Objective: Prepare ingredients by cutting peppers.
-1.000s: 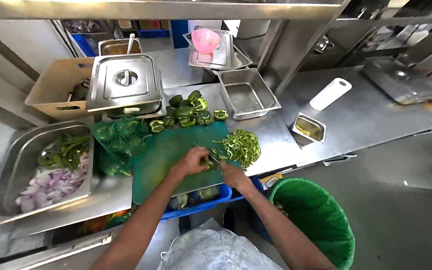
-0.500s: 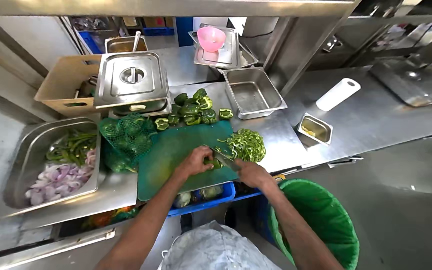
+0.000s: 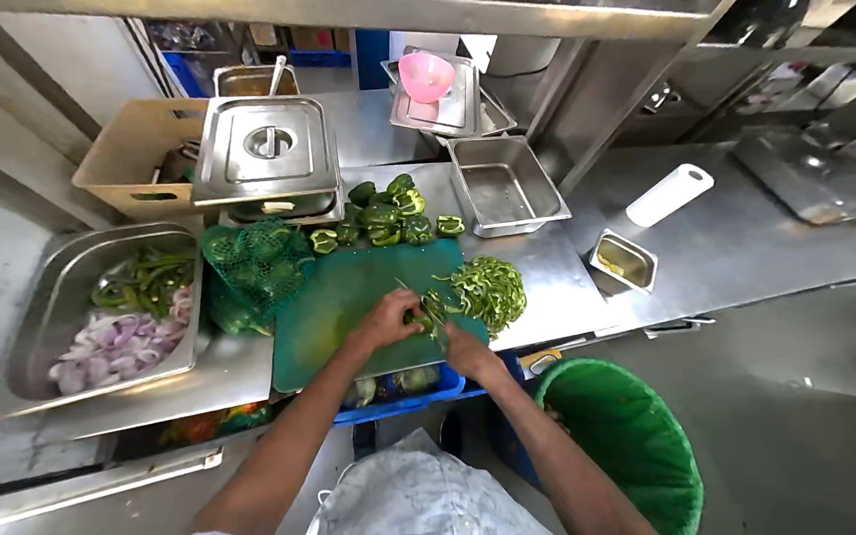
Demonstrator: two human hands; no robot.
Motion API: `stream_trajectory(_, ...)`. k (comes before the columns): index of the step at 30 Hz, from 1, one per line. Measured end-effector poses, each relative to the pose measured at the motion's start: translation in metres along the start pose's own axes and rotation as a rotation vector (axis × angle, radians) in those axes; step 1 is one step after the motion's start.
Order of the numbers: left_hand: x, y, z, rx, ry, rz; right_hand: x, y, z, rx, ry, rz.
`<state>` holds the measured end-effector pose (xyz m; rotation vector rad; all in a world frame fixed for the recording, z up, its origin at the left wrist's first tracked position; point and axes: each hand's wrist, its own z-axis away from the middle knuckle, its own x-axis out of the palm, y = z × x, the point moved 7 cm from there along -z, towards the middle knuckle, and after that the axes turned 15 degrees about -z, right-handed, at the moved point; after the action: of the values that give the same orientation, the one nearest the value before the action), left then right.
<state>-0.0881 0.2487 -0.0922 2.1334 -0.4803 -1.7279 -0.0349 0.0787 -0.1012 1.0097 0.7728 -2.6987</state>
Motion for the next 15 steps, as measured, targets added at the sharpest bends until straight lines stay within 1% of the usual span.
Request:
stream_trajectory(2, -0.003, -0.001, 0.001, -0.001, 0.002, -0.024, 0.005, -0.005, -0.007, -0.009, 0.022, 0.030)
stream_trajectory(5, -0.003, 0.000, 0.002, 0.046, -0.004, -0.105, 0.002, -0.006, 0.001, -0.011, 0.011, 0.062)
stream_trajectory(7, -0.004, 0.003, -0.002, 0.061, -0.048, -0.140, -0.020, -0.008, 0.019, 0.008, 0.022, 0.095)
stream_trajectory(10, -0.005, 0.008, -0.003, 0.060, -0.102, -0.128, -0.053, -0.015, 0.053, 0.024, 0.056, 0.153)
stream_trajectory(11, -0.006, 0.008, -0.003, 0.056, -0.099, -0.123, -0.053, -0.017, 0.053, 0.023, 0.065, 0.165)
stream_trajectory(12, -0.007, 0.008, -0.003, 0.051, -0.096, -0.115, -0.043, -0.018, 0.045, 0.022, 0.066, 0.147)
stream_trajectory(14, -0.005, 0.005, -0.002, 0.064, -0.072, -0.101, -0.012, -0.015, 0.015, 0.019, 0.039, 0.069)
stream_trajectory(15, -0.004, 0.004, -0.003, 0.074, -0.057, -0.099, -0.005, -0.014, 0.006, 0.011, 0.031, 0.056)
